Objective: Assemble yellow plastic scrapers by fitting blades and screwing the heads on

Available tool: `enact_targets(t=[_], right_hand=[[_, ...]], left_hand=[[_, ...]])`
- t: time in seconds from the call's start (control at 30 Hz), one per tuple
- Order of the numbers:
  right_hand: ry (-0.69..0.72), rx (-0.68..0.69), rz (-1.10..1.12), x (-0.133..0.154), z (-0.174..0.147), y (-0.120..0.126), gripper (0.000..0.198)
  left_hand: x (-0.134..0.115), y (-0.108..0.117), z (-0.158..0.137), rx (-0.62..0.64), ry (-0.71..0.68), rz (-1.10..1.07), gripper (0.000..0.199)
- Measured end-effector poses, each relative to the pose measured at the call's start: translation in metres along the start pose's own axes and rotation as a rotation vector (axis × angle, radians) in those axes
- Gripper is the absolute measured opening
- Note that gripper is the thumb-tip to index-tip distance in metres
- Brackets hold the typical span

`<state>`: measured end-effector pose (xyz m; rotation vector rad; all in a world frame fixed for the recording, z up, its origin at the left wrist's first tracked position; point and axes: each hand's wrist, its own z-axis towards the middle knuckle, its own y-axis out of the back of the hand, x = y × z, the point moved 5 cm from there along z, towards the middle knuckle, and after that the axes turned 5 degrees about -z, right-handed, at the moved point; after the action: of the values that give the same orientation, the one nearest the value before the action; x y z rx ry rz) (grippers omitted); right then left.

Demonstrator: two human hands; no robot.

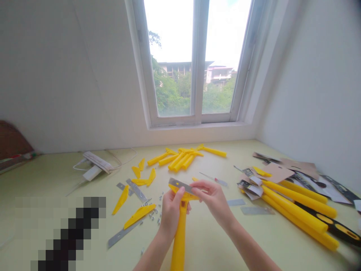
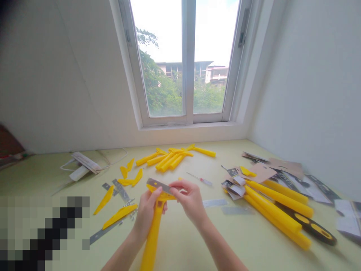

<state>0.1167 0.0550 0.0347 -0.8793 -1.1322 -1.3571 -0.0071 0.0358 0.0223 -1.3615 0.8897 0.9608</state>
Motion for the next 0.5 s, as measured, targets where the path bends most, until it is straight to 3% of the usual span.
enact_targets(t=[0.3, 0.5], right_hand=[[-0.021, 0.034, 0.034, -0.004, 0.000, -0.003, 0.018], [-0.137, 0.187, 0.211, -0.004, -0.005, -0.015, 0.025]], left_hand=[[0.001, 0.003, -0.001, -0.023, -0.055, -0.005, 0.022], [-0.001, 0.009, 0.000, -0.098, -0.088, 0.067, 0.022]])
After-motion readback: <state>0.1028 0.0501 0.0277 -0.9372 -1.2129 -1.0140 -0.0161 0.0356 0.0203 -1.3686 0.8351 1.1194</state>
